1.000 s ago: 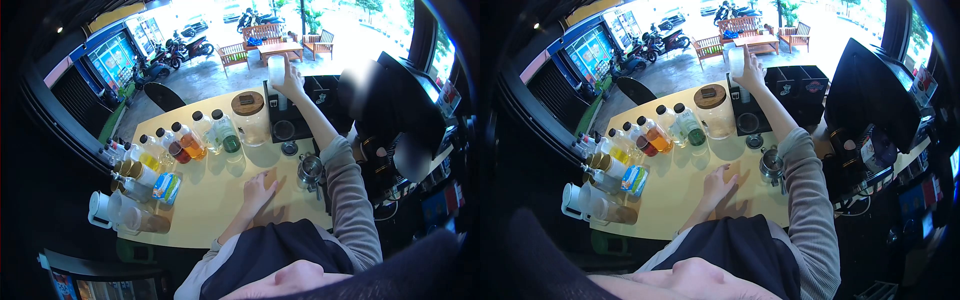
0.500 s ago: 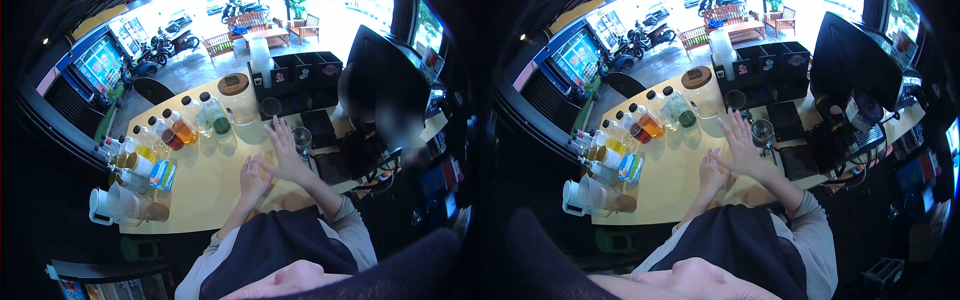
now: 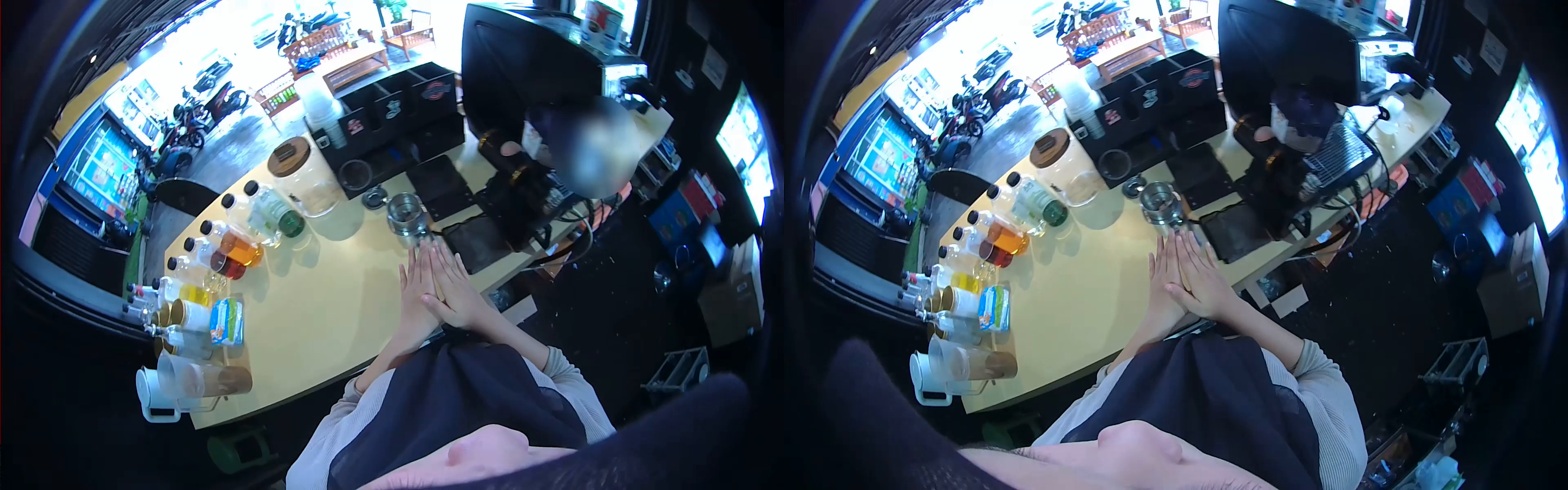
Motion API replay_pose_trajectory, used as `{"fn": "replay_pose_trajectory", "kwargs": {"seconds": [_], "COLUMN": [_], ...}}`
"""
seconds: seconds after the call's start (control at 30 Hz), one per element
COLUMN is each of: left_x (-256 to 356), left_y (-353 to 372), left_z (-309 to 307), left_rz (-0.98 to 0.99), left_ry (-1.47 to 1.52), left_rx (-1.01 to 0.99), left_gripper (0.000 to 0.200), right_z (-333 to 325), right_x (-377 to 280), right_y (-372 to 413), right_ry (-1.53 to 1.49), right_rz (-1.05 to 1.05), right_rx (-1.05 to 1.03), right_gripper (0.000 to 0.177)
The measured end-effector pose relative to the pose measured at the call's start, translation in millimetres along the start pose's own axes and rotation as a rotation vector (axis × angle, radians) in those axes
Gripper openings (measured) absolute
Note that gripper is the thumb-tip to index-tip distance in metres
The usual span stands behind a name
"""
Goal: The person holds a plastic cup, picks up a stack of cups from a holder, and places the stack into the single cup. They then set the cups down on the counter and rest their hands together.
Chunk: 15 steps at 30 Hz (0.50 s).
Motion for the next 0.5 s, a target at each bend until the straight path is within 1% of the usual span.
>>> {"fn": "replay_pose_trajectory", "kwargs": {"seconds": [0.17, 0.43, 0.5], "left_x": [63, 205, 237], "left_y": [-7, -9, -9], "left_z": [42, 125, 145], "left_rz": [0.101, 0.256, 0.301], "left_ry": [0.043, 0.108, 0.075], "left_rx": [-0.11, -0.264, -0.247], "left_gripper": [0.08, 0.08, 0.079], "right_z": [-50, -160, -182], "right_x": [28, 71, 85], "right_y": [53, 166, 194], "right_ry": [0.013, 0.112, 0.165], "right_rz": [0.125, 0.33, 0.38], "right_rx": [0.055, 0.156, 0.18], "right_gripper": [0.089, 0.089, 0.088]}}
Point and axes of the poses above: each hand's wrist, its own y-axis away from the middle knuckle, its own z-axis out of the palm, x = y × z, the point moved 8 cm from there along -y, towards the middle knuckle, and after that the axes turned 3 degrees about x, right-handed, at the moved point
